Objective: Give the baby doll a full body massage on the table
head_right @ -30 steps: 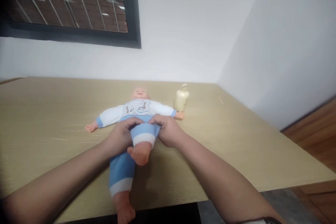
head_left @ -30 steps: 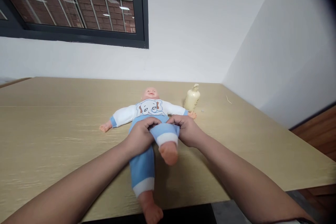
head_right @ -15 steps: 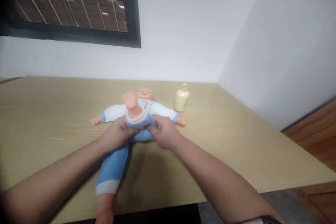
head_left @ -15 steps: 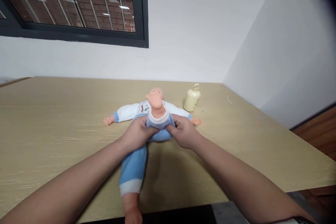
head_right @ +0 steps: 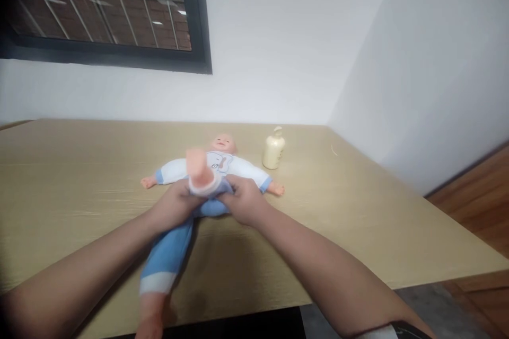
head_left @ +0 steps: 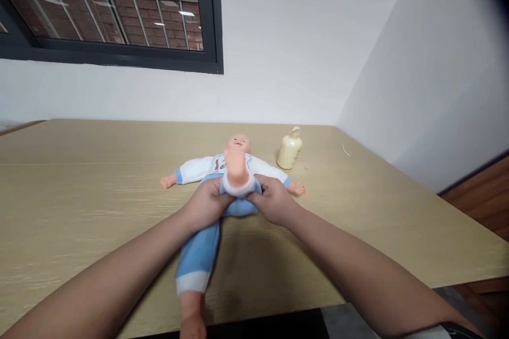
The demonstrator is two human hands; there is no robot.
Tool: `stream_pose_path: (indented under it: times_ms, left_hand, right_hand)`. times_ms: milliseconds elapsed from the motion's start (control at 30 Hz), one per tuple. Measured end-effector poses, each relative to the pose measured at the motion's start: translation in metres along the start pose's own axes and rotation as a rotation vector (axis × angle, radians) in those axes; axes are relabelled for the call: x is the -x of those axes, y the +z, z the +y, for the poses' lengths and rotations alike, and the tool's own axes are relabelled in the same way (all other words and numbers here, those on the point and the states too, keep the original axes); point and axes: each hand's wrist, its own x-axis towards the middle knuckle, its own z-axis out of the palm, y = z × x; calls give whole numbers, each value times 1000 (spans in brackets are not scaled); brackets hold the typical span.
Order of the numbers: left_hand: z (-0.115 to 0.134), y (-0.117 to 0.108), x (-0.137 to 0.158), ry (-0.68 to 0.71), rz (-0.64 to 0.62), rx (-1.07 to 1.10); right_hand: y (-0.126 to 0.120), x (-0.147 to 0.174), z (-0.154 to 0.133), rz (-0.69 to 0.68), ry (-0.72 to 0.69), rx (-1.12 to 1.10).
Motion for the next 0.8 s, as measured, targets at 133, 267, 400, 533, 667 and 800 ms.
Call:
stream_pose_path:
  times_ms: [133,267,400,533,667,800]
  left_hand:
    - [2,2,0,-12,-2,14]
    - [5,4,4,-23,46,-2]
    - [3,2,3,-43,-17,45]
    - [-3,0,-2,-58,-15,67]
    - [0,2,0,-85,17,80]
    - [7,4,3,-67,49,65]
  right_hand:
    - [0,4,-3,-16,-39,29]
    - [3,4,-2,-2,-16,-81]
    - [4,0,3,35,10,-69]
    - [5,0,6,27,2,60]
    - [7,2,5,24,49,27]
    - [10,0,4,29,42,-97]
